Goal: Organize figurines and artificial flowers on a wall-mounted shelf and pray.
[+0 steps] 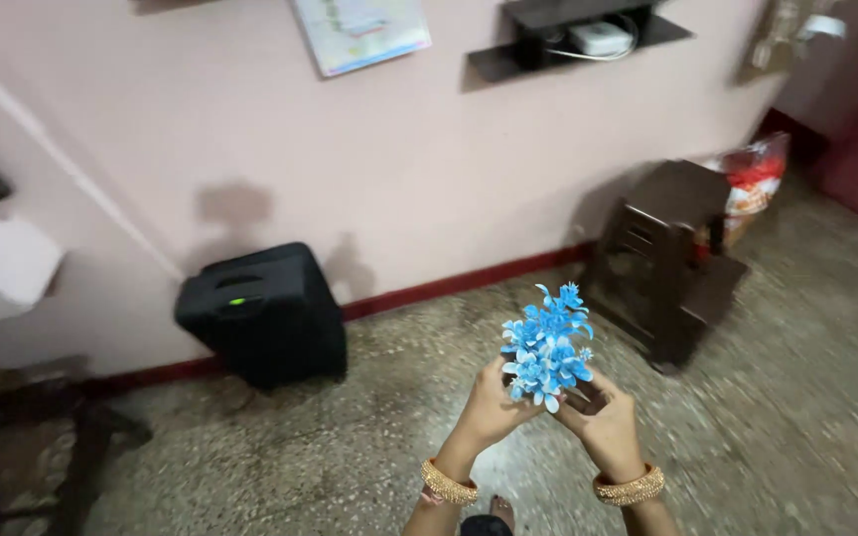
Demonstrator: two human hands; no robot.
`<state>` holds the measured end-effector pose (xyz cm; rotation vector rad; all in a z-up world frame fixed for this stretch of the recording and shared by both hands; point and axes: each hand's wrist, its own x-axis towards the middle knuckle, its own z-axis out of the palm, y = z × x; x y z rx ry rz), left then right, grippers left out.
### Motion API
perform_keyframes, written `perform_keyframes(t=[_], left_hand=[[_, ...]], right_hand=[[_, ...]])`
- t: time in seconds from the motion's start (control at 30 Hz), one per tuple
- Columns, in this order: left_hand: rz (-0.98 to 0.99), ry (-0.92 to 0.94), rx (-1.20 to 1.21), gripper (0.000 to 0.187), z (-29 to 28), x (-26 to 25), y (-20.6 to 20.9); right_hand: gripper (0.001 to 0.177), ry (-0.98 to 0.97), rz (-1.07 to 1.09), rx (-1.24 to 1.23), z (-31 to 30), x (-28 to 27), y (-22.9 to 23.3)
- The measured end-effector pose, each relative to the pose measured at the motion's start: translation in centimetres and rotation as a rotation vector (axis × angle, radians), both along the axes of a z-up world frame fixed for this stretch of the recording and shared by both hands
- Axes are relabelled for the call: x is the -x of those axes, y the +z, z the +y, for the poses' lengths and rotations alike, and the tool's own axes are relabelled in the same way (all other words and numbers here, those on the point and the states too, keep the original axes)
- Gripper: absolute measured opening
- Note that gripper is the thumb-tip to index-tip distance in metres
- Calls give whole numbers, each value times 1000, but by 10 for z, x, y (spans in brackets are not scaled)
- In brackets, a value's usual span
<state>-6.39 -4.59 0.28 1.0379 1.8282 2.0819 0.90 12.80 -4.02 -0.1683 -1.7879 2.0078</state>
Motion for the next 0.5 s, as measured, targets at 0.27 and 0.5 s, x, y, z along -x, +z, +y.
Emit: perform_keyframes(t=[0.27,0.5], left_hand=[[63,234,1,58,5,114,-13],[19,306,22,58,26,194,-10]], right_hand=[[58,160,-8,49,10,141,-15],[56,266,-32,54,33,235,1]])
